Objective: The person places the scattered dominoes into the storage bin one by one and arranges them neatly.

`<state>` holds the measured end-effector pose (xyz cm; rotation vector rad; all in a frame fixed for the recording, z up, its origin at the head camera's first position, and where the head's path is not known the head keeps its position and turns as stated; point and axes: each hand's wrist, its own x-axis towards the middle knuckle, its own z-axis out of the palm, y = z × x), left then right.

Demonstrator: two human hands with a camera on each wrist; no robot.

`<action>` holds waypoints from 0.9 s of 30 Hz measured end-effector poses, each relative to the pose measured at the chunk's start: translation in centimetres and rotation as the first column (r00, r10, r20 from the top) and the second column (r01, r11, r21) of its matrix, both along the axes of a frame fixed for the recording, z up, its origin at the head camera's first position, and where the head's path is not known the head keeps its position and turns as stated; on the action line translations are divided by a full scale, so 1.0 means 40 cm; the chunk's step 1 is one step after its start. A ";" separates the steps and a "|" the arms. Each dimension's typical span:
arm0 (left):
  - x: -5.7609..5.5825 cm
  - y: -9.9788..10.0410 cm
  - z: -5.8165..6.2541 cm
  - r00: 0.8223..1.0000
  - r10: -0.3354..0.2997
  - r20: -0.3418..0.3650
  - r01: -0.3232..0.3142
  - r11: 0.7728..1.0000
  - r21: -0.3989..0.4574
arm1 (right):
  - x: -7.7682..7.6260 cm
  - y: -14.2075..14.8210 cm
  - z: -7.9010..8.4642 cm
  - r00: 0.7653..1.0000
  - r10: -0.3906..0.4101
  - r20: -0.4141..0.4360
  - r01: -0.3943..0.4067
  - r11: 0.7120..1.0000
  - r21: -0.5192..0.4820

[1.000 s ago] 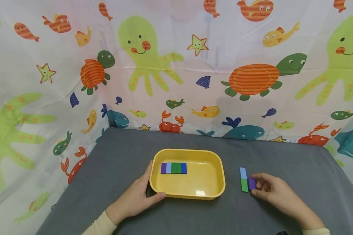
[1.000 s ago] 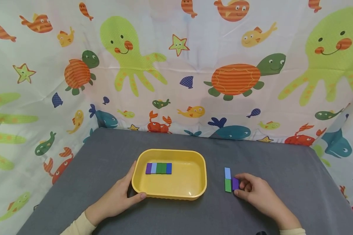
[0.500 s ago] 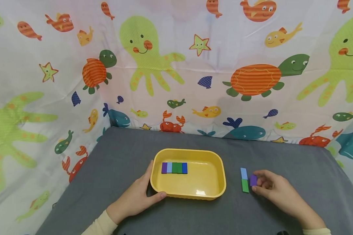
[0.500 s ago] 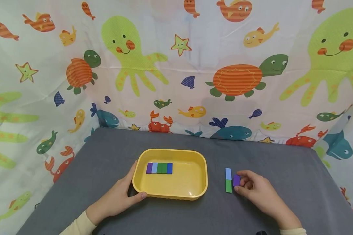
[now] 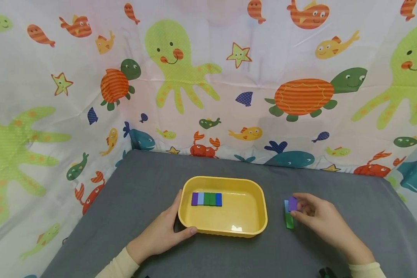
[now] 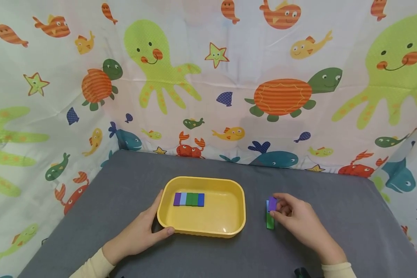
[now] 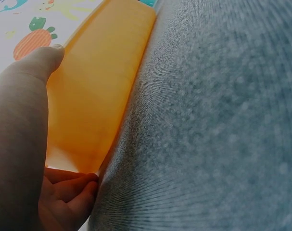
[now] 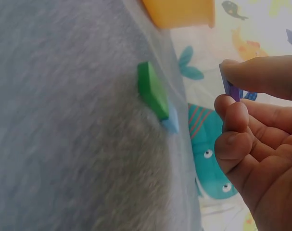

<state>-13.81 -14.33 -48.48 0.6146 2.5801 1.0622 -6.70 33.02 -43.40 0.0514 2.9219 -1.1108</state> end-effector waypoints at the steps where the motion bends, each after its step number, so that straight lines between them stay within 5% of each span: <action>1: 0.001 0.000 0.000 1.000 0.000 -0.001 0.000 1.000 -0.002 | -0.003 -0.005 0.002 1.000 0.005 -0.016 -0.005 1.000 0.000; 14: 0.001 0.004 0.004 1.000 -0.002 -0.014 0.002 1.000 -0.015 | -0.050 -0.063 0.026 0.994 0.053 -0.098 -0.055 0.998 -0.022; 27: 0.002 0.002 -0.004 1.000 0.018 -0.005 -0.018 0.999 -0.032 | -0.093 -0.134 0.047 0.992 0.104 -0.070 -0.110 0.991 -0.075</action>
